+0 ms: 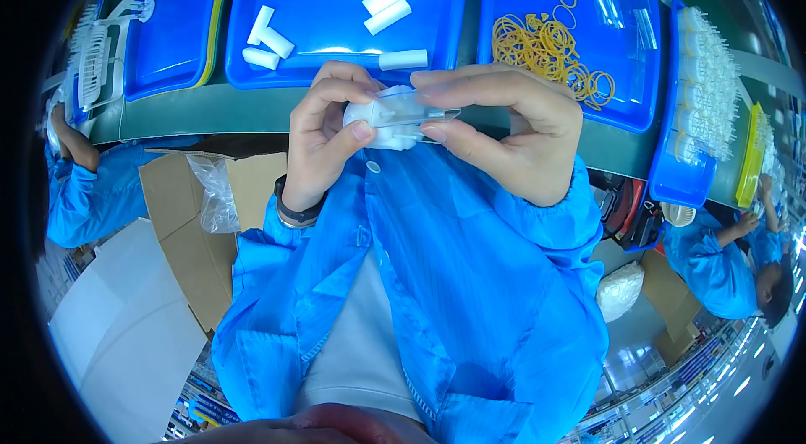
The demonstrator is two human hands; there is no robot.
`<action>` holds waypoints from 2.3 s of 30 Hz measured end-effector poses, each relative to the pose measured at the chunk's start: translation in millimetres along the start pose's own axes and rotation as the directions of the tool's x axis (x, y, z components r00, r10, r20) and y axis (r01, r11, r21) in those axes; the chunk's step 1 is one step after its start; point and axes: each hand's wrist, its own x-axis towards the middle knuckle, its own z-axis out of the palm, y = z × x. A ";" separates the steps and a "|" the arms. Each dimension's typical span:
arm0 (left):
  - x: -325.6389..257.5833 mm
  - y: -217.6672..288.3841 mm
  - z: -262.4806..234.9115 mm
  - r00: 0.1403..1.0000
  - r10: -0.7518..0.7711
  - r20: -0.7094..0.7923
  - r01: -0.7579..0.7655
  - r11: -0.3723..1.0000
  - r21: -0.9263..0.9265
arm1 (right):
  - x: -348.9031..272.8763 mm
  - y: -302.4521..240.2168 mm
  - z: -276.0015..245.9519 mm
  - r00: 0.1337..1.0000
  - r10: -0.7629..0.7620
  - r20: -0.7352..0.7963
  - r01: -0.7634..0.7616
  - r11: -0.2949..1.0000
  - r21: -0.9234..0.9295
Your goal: The person assembles components by inserting white sponge pieces into a plastic base, sliding clear plastic covers over them, and securing the assembled bundle with a rubber band.
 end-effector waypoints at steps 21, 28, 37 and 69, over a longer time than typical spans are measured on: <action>0.7 2.3 -3.8 0.999 -0.001 -0.042 0.005 0.995 0.104 | 2.6 8.7 -2.3 0.993 -0.108 0.037 0.114 0.968 -0.223; -2.3 -4.3 -7.0 1.000 -0.001 -0.005 0.002 0.990 0.140 | 16.0 -3.6 -19.4 0.919 -0.185 0.347 0.329 0.847 -0.418; -1.6 -4.4 -7.0 1.000 0.020 0.016 -0.020 0.999 0.034 | 12.2 -1.1 -7.7 0.981 -0.100 0.164 0.147 0.941 -0.305; -10.5 -33.4 -12.8 0.964 -0.105 0.243 0.258 0.581 -0.772 | 8.0 6.5 -5.0 0.937 -0.241 0.252 0.317 0.891 -0.326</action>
